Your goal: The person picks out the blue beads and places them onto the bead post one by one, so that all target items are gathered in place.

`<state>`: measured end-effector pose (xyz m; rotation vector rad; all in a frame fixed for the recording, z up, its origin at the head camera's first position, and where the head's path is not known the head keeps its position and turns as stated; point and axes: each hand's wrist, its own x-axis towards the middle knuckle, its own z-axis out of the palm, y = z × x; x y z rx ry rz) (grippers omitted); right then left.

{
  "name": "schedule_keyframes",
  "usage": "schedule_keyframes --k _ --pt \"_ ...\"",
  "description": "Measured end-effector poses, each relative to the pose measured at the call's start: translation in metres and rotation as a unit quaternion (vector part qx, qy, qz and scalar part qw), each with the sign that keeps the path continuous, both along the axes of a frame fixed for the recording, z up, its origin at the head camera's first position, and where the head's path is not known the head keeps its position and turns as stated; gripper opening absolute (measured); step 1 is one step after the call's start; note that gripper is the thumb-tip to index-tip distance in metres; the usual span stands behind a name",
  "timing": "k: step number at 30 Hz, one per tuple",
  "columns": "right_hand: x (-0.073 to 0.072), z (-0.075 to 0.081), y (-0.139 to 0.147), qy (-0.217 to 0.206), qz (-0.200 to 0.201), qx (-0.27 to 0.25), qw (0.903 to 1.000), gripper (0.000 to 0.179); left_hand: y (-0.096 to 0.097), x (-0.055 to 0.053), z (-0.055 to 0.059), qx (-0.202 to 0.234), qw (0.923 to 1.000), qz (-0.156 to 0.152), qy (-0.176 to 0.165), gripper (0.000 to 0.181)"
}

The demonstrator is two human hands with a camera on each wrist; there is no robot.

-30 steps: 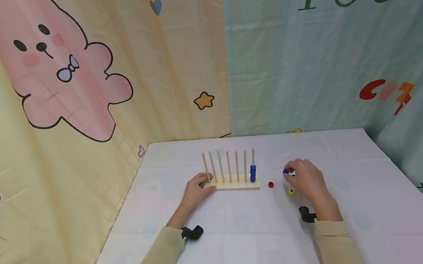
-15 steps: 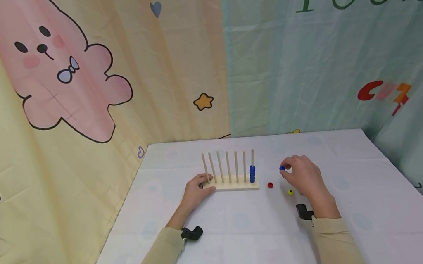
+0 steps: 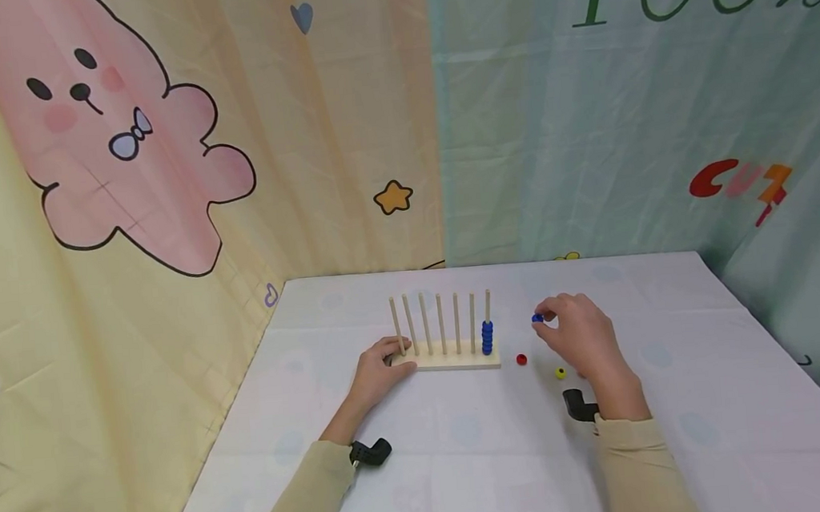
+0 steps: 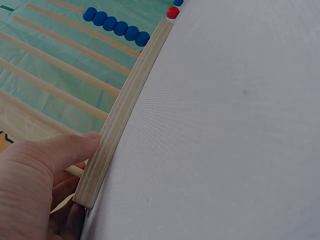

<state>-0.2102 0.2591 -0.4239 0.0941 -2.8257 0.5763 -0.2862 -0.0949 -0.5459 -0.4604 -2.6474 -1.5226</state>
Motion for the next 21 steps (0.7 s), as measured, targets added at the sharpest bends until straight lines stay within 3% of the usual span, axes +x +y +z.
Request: schedule_keyframes --k 21 --pt "-0.003 0.021 -0.023 0.051 0.011 -0.020 0.9984 0.024 -0.001 -0.001 -0.001 0.003 1.0000 -0.006 0.002 0.038"
